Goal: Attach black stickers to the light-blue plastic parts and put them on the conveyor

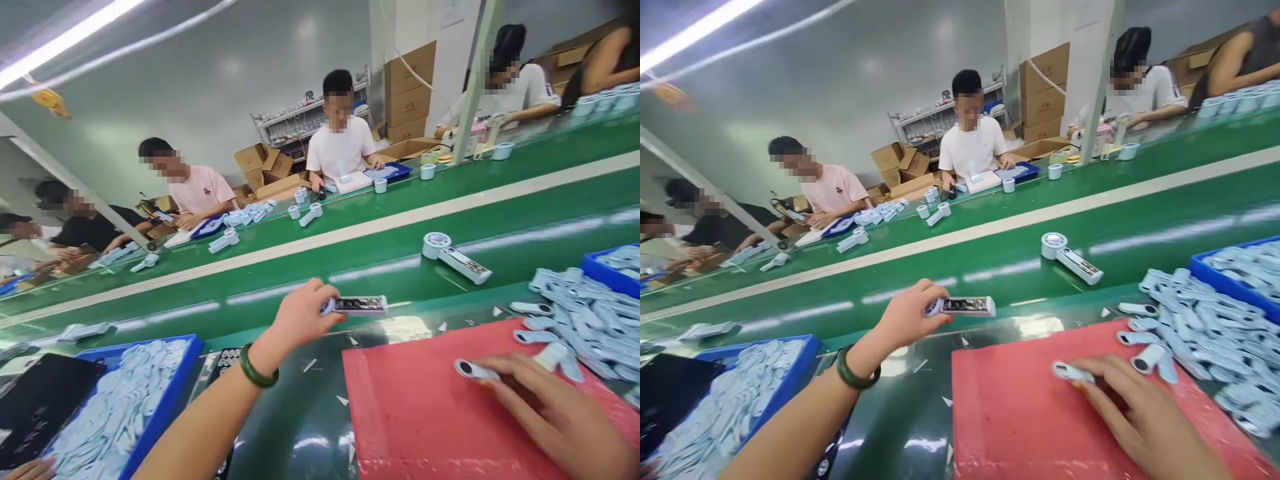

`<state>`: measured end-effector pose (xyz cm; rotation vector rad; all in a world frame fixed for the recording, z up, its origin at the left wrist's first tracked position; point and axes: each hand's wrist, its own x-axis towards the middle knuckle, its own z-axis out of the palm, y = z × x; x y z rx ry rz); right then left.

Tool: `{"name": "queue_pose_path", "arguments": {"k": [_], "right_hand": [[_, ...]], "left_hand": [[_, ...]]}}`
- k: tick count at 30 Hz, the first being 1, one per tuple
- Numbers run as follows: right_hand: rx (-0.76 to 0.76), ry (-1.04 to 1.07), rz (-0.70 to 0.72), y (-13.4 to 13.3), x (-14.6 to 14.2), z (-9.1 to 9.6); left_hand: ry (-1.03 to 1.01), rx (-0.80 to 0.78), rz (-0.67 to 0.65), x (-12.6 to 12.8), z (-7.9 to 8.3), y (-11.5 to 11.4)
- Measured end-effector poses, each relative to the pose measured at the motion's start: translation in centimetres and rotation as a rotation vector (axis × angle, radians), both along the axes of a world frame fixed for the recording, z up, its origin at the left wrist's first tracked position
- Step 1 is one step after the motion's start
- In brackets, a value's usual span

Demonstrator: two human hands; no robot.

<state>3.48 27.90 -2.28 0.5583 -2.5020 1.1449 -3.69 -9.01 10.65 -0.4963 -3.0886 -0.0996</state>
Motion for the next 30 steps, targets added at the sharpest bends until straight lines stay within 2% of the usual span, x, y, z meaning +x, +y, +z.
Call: {"name": "queue_pose_path", "arguments": {"k": [4,6,8,10,14,16,19,22,27,30], "right_hand": [[-0.026,-0.035,-0.049,0.5,0.2,3.5],[-0.028,-0.049,-0.031,0.5,0.6,5.2],[-0.003,-0.081,0.030,0.4,1.0,6.2],[0.049,-0.121,0.099,0.1,1.4,6.4],[0.177,-0.104,0.182,-0.8,2.0,5.4],[0.220,-0.072,0.198,-1.3,2.1,5.1],[0.221,-0.066,0.199,-1.4,2.0,4.9],[0.095,-0.137,0.232,-1.1,1.5,4.8],[-0.286,-0.381,0.254,-0.9,1.0,3.5],[-0.292,-0.476,0.281,-0.5,1.6,3.0]], "left_hand": [[-0.085,0.062,-0.278,4.3,-1.8,8.9],[-0.108,0.033,-0.353,5.5,-3.2,11.8],[-0.120,0.054,-0.371,5.9,-4.5,13.3],[-0.124,0.174,-0.377,5.8,-5.3,13.7],[-0.105,0.535,-0.469,5.5,-5.9,13.3],[-0.090,0.621,-0.491,5.6,-5.9,13.2],[-0.089,0.657,-0.481,5.9,-6.0,13.5],[-0.103,0.681,-0.463,6.1,-6.2,13.9],[-0.107,0.654,-0.430,6.2,-6.3,14.1],[-0.049,0.635,-0.478,7.1,-6.0,14.1]]}}
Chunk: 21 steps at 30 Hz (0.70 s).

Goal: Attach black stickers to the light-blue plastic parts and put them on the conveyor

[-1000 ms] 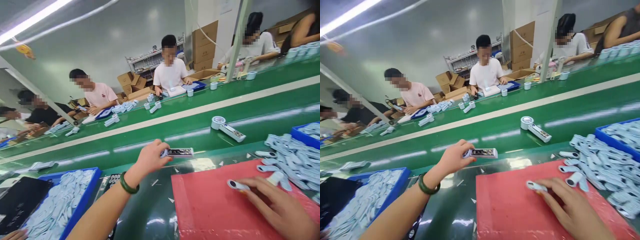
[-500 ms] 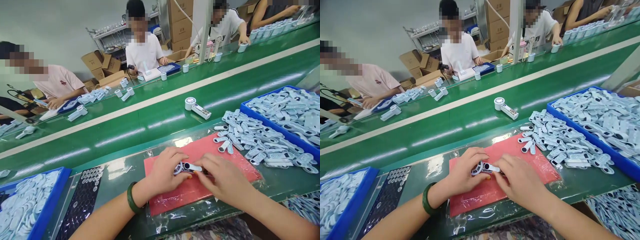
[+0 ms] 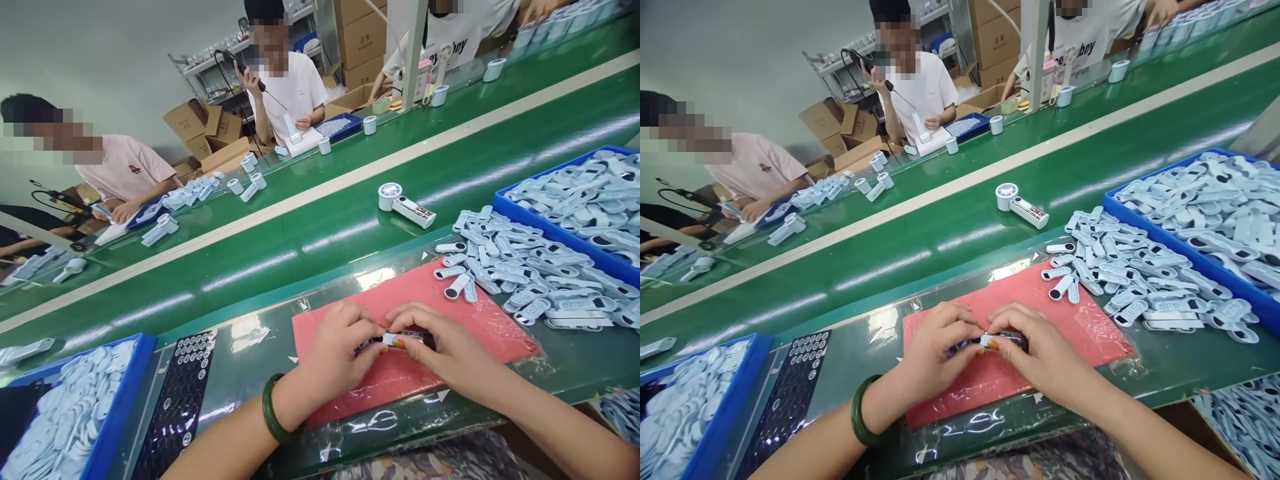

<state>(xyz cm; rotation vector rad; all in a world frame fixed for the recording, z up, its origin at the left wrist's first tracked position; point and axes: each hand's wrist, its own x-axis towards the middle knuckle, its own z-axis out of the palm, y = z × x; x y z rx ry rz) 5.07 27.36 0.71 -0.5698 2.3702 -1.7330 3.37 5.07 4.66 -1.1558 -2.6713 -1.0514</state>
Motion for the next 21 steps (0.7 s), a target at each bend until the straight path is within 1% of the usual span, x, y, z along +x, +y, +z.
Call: {"name": "queue_pose_path", "arguments": {"k": [3,6,8,12,17,19,21], "right_hand": [[0.152,-0.031,0.019,0.6,1.2,-0.2],[0.284,0.090,0.032,0.6,2.3,-0.1],[0.304,0.177,0.039,0.3,2.5,0.0],[0.310,0.254,0.035,0.0,2.5,-0.1],[0.304,0.350,0.131,0.7,2.7,-0.8],[0.334,0.396,0.128,0.7,2.8,-1.0],[0.369,0.428,0.106,0.6,2.7,-1.1]], "left_hand": [[0.061,-0.042,-0.006,1.6,0.3,0.0],[0.031,-0.105,0.068,3.2,0.2,0.2],[0.025,-0.132,0.113,3.9,-0.1,0.5],[0.068,-0.181,0.143,4.4,-0.4,1.0],[0.106,-0.239,0.075,4.7,-0.2,0.9],[0.112,-0.257,0.068,4.6,-0.2,0.9],[0.115,-0.240,0.065,4.4,-0.1,1.1]]}}
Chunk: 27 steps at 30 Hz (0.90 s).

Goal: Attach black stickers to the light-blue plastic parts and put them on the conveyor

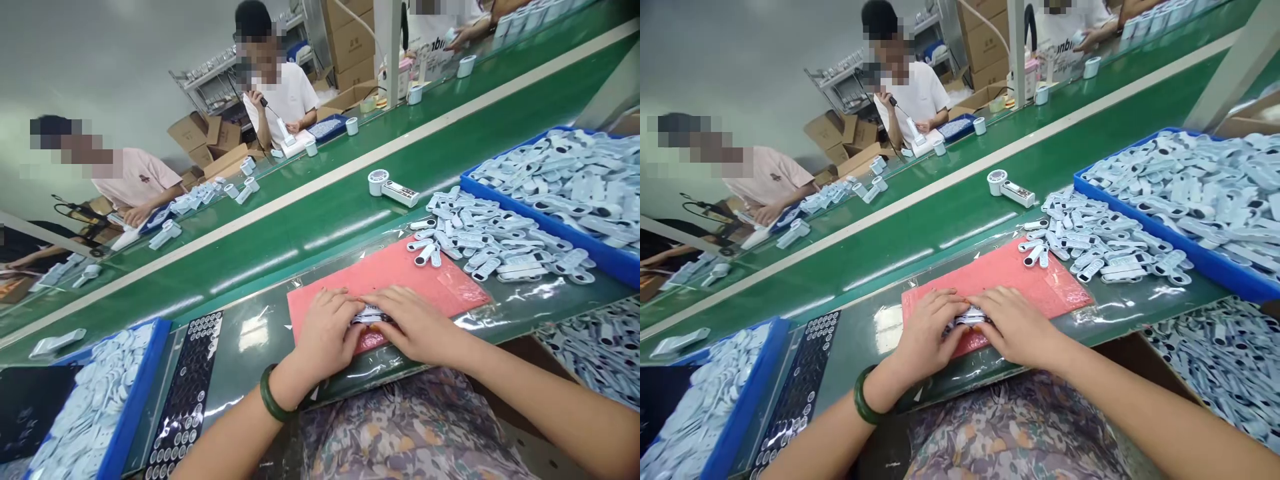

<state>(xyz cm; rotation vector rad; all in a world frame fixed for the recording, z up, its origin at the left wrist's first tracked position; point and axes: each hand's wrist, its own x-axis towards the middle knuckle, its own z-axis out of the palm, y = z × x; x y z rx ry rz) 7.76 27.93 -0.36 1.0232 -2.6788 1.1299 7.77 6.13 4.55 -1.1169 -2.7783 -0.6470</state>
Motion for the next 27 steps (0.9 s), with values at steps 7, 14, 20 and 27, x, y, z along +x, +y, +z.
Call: {"name": "queue_pose_path", "arguments": {"k": [7,14,20,27], "right_hand": [[-0.061,-0.076,-0.021,-0.1,-0.2,0.4],[-0.097,-0.096,-0.081,-0.6,-0.1,0.7],[-0.136,-0.133,-0.084,-0.6,-0.4,0.6],[-0.485,-0.055,-0.258,-0.4,0.2,-1.2]], "left_hand": [[-0.099,0.033,0.035,-0.1,0.8,0.3],[-0.181,0.098,0.159,0.1,0.8,0.7],[-0.120,-0.017,0.059,-0.2,1.1,0.6],[0.139,-0.335,0.028,-3.4,2.6,0.1]]}}
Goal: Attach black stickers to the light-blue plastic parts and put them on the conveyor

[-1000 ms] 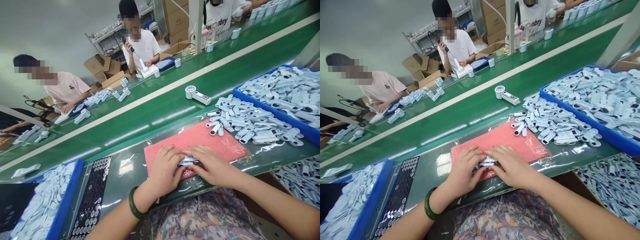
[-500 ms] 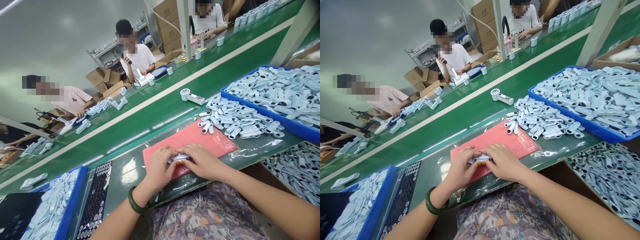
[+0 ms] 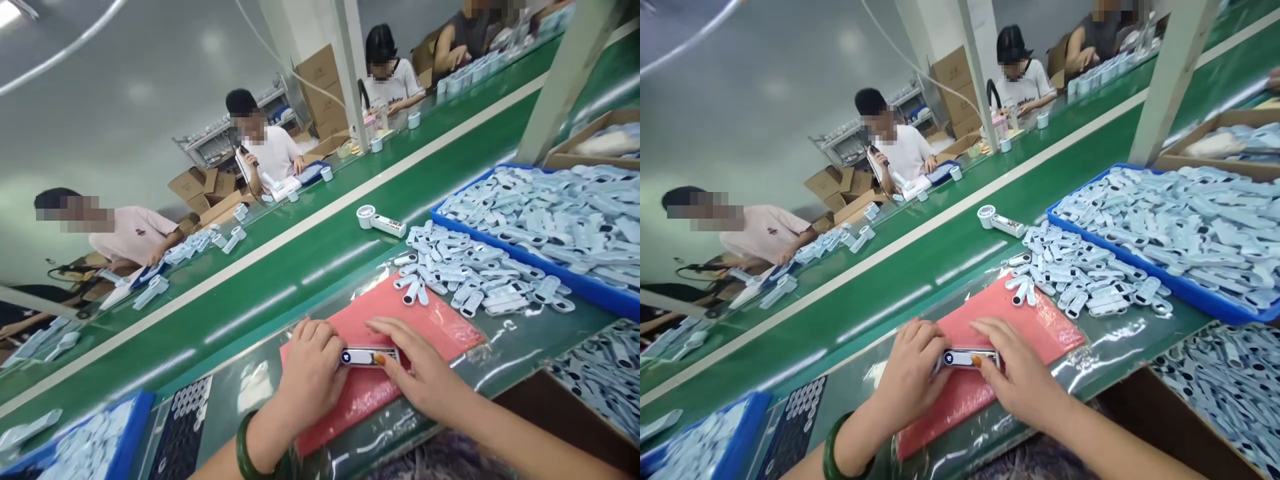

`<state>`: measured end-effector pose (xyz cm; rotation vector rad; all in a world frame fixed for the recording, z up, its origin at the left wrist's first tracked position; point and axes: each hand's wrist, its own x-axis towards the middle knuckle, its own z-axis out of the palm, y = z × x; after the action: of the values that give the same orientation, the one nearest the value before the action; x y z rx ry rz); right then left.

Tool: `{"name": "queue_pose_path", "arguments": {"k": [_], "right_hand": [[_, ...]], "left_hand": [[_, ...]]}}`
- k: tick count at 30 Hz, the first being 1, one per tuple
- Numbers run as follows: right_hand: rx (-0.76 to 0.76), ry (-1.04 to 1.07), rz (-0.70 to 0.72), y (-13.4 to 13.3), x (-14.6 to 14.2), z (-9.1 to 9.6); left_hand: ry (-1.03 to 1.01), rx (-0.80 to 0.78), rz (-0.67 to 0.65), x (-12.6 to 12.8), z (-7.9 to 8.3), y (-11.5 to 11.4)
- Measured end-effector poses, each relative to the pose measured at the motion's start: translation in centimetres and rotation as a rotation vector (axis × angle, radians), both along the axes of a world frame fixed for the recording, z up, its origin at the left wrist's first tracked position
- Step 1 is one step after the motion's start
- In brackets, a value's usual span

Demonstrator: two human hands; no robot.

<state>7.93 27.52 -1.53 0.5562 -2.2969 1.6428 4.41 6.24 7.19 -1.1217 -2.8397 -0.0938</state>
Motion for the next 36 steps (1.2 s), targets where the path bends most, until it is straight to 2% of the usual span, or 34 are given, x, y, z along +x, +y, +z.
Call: {"name": "queue_pose_path", "arguments": {"k": [3,7,10,13,15,17,19,20,21,24,26,29,32,36], "right_hand": [[-0.060,-0.024,-0.095,-0.1,-0.2,0.1],[-0.030,-0.059,-0.123,-0.6,-0.7,0.3],[0.013,-0.077,-0.081,-1.0,-0.7,0.3],[0.011,-0.086,-0.052,-0.7,-0.7,0.8],[0.042,-0.081,-0.067,0.4,-1.3,1.9],[0.165,-0.018,-0.123,2.5,-3.2,3.6],[0.388,0.100,-0.208,5.1,-6.7,5.6],[0.550,0.097,-0.295,6.3,-8.9,6.5],[0.742,0.040,-0.400,7.5,-11.3,7.2],[0.929,-0.069,-0.510,9.6,-18.5,7.9],[1.045,-0.159,-0.525,10.0,-22.1,7.4],[1.179,-0.272,-0.518,9.9,-25.5,6.2],[1.224,-0.305,-0.514,9.4,-27.4,5.5],[1.198,-0.273,-0.555,8.4,-30.0,5.6]], "left_hand": [[0.110,-0.111,-0.042,-5.5,1.5,-0.7],[0.305,-0.261,0.053,-15.1,2.7,-2.1],[0.352,-0.267,0.131,-20.9,2.3,-3.1],[0.330,-0.228,0.182,-23.7,0.9,-3.3],[0.299,-0.191,0.192,-23.6,-0.2,-2.5],[0.277,-0.151,0.181,-21.8,-1.3,-0.6],[0.244,-0.083,0.115,-18.2,-2.2,2.0],[0.220,-0.041,0.058,-15.9,-2.6,3.5],[0.158,0.069,-0.067,-13.6,-3.1,4.9],[0.023,0.229,-0.451,-7.5,-5.0,7.9],[0.096,0.238,-0.660,-5.4,-6.4,8.7],[0.100,0.201,-0.800,-5.4,-8.0,8.5],[0.016,0.220,-0.778,-6.9,-8.5,8.1],[-0.089,0.253,-0.790,-7.8,-8.2,8.2]]}}
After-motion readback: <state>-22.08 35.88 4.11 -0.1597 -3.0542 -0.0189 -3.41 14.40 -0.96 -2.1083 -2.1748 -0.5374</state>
